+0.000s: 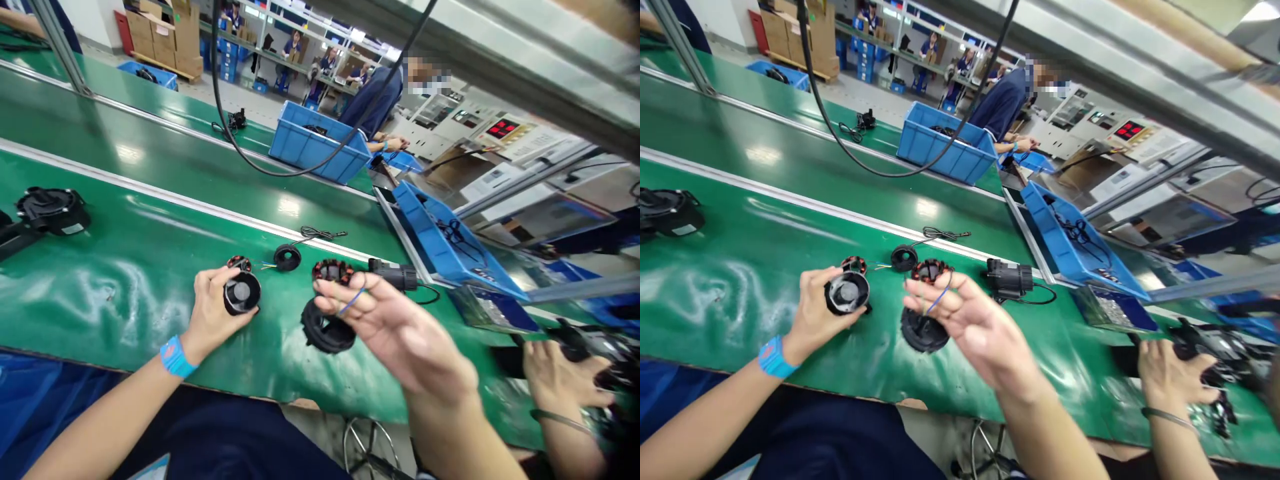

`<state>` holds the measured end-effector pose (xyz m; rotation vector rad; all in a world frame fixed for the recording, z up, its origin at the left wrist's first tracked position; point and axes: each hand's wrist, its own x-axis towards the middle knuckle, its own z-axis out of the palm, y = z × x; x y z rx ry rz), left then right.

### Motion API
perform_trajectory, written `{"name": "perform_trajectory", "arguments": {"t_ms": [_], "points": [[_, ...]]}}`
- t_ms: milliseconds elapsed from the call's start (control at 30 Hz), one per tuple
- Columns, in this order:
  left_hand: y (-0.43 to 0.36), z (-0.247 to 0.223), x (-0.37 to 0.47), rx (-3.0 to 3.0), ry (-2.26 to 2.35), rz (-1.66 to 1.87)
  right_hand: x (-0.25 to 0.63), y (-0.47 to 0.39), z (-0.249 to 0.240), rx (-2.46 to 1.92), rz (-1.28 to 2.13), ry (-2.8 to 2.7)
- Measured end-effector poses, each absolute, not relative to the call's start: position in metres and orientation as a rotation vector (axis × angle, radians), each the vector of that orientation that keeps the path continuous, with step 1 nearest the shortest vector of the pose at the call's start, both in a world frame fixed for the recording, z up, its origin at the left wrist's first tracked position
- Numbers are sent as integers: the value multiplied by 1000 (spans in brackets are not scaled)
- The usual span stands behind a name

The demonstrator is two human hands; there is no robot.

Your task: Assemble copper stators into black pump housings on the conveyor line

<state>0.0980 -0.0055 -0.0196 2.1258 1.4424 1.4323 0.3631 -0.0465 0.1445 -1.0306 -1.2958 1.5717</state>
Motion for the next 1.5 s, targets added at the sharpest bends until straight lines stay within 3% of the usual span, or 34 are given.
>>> {"name": "perform_trajectory", "arguments": {"t_ms": [300,467,800,900,1000,1100,1300,1500], "points": [[-29,-26,85,2054,1576,1434,269,-77,64,-432,1698,-1583],[-32,-29,72,2056,1567,1359,251,-61,62,-271,1887,-1636],[-24,-36,59,2386,1315,1389,258,-54,75,-482,2155,-1021],[-26,-32,61,2393,1358,1346,268,-51,86,-713,1987,-1422],[-27,-27,63,2370,1403,1316,287,-38,95,-922,1448,-2059],[-27,-27,63,2378,1400,1305,303,-12,93,-972,938,-2191],[-26,-32,61,2387,1325,1348,301,17,72,-754,1199,-2204],[-12,-23,68,2209,1461,1482,291,-50,75,-551,481,-2236]]}}
